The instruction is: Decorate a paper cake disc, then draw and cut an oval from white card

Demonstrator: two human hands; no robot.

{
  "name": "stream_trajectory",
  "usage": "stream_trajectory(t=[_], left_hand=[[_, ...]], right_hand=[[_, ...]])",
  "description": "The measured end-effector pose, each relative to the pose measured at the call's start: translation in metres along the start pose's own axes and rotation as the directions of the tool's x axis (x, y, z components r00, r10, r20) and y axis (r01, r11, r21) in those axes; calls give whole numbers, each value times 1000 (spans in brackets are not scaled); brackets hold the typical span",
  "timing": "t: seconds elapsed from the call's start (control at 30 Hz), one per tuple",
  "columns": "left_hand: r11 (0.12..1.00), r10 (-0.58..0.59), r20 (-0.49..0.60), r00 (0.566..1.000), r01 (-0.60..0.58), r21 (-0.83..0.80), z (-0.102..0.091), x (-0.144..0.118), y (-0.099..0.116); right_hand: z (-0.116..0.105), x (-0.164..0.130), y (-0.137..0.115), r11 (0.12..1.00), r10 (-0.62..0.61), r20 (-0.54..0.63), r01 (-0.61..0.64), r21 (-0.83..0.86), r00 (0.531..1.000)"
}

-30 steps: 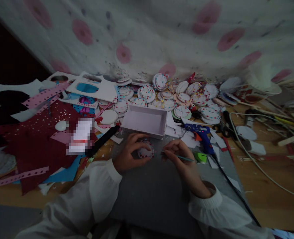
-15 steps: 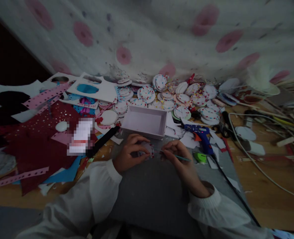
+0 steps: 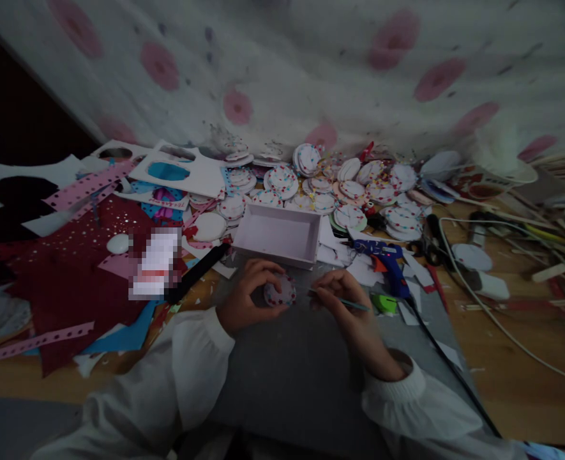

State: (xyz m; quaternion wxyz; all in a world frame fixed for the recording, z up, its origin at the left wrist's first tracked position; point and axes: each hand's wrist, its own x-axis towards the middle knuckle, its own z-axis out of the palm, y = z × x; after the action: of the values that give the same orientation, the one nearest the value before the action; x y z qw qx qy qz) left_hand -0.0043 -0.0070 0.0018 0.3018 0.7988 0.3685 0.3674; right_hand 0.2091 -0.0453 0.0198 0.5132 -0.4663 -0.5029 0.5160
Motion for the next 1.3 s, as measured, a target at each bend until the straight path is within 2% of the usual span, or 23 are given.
stream_trajectory(t=[0.4, 0.8, 1.3], left_hand=[[998, 7, 78, 997, -11, 54, -1, 1, 1], [998, 4, 83, 997, -10, 63, 0, 1, 2], [998, 38, 61, 997, -41, 51, 0, 2, 4]], right_hand=[[0, -1, 1, 999, 28, 4, -28, 40, 1000], [-2, -1, 4, 998, 18, 55, -21, 51, 998], [-1, -1, 3, 997, 30, 45, -34, 73, 999]])
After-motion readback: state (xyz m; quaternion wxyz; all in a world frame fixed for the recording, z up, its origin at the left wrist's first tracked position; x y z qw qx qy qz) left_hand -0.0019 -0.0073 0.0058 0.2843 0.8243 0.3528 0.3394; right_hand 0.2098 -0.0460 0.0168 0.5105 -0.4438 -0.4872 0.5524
